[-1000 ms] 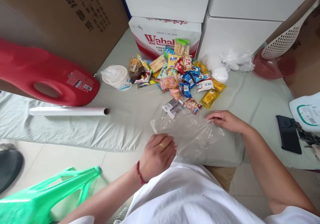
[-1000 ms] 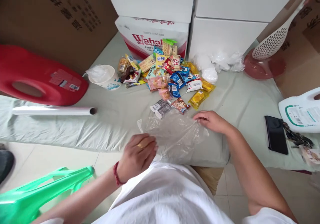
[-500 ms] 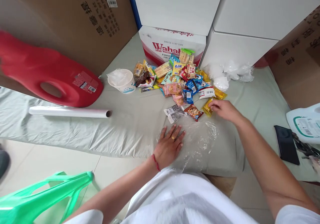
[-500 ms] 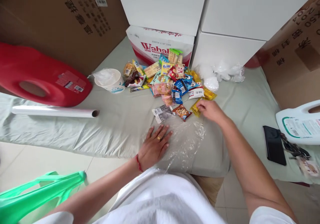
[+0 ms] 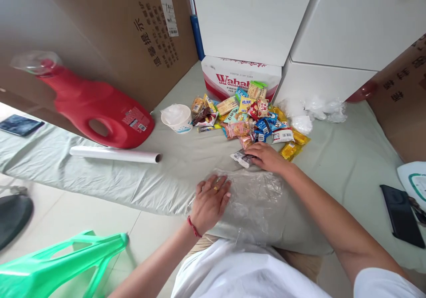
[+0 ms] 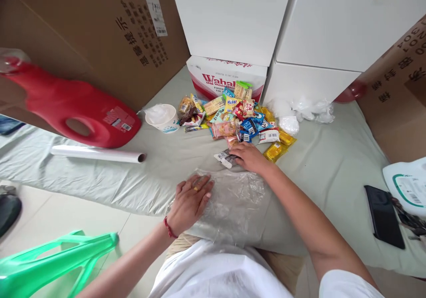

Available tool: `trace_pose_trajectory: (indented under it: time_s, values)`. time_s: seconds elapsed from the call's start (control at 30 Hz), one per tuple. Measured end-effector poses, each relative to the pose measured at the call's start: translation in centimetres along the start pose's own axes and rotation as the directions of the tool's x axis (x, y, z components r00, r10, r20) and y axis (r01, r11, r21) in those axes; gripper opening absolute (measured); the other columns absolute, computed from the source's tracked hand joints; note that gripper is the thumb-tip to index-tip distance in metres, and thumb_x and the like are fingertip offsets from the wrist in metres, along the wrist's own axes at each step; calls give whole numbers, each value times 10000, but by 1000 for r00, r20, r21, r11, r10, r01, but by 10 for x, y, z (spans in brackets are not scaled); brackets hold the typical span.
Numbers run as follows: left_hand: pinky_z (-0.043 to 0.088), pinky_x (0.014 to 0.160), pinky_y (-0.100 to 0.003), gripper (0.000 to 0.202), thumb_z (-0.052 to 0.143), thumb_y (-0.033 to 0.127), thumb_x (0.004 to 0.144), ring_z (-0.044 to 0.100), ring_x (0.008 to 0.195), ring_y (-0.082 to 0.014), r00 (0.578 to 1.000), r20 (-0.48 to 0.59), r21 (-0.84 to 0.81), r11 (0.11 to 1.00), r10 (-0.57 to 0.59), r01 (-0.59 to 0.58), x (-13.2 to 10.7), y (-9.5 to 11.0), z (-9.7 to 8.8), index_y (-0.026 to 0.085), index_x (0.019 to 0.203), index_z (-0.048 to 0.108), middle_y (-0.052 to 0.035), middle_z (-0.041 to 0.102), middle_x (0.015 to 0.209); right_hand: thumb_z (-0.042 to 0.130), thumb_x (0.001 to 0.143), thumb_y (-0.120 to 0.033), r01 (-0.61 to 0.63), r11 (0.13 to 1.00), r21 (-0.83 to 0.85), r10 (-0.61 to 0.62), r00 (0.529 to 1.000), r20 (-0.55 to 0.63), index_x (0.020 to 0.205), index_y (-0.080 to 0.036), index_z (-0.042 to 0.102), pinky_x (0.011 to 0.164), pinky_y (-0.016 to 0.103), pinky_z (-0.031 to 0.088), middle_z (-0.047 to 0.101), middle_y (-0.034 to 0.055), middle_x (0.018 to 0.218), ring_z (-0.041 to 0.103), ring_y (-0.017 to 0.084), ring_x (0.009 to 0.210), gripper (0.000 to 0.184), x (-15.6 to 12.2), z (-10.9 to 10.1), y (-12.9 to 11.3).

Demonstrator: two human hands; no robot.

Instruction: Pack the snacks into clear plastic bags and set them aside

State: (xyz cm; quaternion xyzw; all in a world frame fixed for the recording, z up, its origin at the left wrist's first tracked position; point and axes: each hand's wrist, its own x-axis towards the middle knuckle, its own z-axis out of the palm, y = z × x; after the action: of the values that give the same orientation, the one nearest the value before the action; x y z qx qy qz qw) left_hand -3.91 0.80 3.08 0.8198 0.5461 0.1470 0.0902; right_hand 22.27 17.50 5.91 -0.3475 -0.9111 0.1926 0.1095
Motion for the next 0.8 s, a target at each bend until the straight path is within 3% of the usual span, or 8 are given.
trace_pose_trajectory:
  time_s: [0.1,0.17,0.3,0.4,0.5,0.6,0.67,0.8]
  values:
    - [316,1174,-528,377,406,312,1043,483,1421,-313,994,-7,-71,992,108,-108,27,-10,2,223,1259,702,-107,657,1407,534,986,-320,-89,976,200,129,972,-194,1182,-225,744,1051,476,451,739,103,1174,621,290,1153,303,-20,-14,9]
    - [266,1213,-560,397,389,307,1047,422,1475,-318,994,-9,-67,991,113,-113,42,-13,7,211,1301,679,-124,589,1487,540,981,-457,-195,899,392,330,891,-312,1132,-224,749,976,464,501,746,91,1066,656,285,1043,347,-35,-28,10]
    - [180,1204,-696,478,366,353,1050,319,1528,-383,998,-9,25,998,-54,55,58,-7,17,224,1474,546,-143,388,1637,682,825,-660,-204,526,825,682,681,-267,1101,-254,735,752,404,561,743,56,978,678,258,844,493,-63,-53,-6]
    - [182,1207,-688,514,341,366,1054,335,1525,-362,995,8,19,995,-101,101,58,-5,18,255,1542,459,-124,380,1643,748,769,-668,-298,331,895,637,771,21,1067,-241,751,571,312,498,744,44,894,636,194,653,520,-67,-51,-34]
    - [163,1230,-651,526,306,352,1063,347,1525,-325,994,15,2,994,-109,109,51,-8,15,270,1573,406,-105,363,1653,628,895,-654,-415,430,802,411,881,235,1077,-228,750,516,255,424,735,22,837,579,144,575,479,-54,-31,-59]
    - [83,1234,-678,530,312,347,1061,311,1542,-335,994,8,35,994,-106,105,38,-14,9,276,1579,396,-102,359,1652,569,967,-569,-394,744,540,380,914,143,1014,-216,755,640,273,472,741,47,888,636,179,718,402,-37,-11,-64]
    - [37,1233,-687,532,313,329,1057,322,1537,-337,995,7,65,993,-103,102,29,-19,6,274,1579,396,-104,375,1642,518,1014,-477,-474,852,221,488,873,-14,1022,-209,747,756,293,482,738,83,1008,666,216,881,353,-32,-8,-58]
    - [22,1232,-691,527,311,330,1057,350,1524,-331,996,30,99,991,-88,85,14,-32,-1,282,1572,407,-96,371,1641,454,1037,-465,-730,659,-180,709,683,-173,1282,-208,646,777,329,477,671,141,1207,667,276,1025,403,-34,-12,-43]
